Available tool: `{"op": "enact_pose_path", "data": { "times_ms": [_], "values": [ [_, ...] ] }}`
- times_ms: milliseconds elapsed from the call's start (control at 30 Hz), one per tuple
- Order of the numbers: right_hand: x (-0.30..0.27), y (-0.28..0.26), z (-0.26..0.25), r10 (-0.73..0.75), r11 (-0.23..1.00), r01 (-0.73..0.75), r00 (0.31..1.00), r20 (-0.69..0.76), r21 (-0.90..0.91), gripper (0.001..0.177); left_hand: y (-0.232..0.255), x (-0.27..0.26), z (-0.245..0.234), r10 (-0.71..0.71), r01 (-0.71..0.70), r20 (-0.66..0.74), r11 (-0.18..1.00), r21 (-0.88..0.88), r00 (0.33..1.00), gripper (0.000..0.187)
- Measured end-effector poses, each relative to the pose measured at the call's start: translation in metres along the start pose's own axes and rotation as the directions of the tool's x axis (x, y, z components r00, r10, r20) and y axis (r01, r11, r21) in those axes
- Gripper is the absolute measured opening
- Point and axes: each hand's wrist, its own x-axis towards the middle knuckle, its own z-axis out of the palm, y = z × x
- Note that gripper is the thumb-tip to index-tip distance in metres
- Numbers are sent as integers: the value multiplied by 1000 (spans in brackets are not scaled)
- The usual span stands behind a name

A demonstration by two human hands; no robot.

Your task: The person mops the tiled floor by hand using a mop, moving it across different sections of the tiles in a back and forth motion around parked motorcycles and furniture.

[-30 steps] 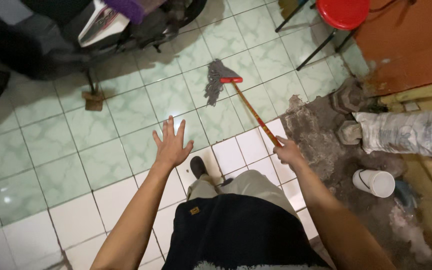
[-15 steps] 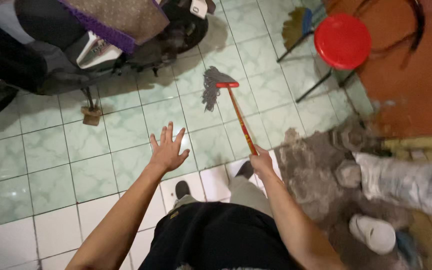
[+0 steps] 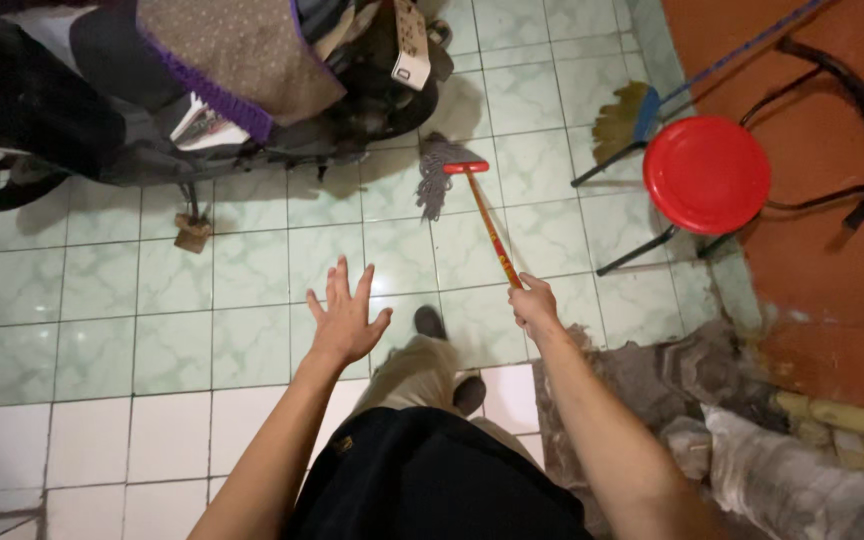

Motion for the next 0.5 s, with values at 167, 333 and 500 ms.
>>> {"op": "enact_pose_path", "data": {
  "times_ms": [167,333,500],
  "values": [
    [44,-59,-18,34,999,-35,999,-32,-23,59,24,78,1,33,-33,-63,999,5,997,86],
    [95,-127,-44,46,985,-54,998,-53,-165,62,73,167,-2,1,-1,-14,998,-57,1000,87],
    [160,-171,-68,-38,983,39,999,6,-180,58,129,234,-20,20,-33,-78,985,-172,997,85]
  ]
}}
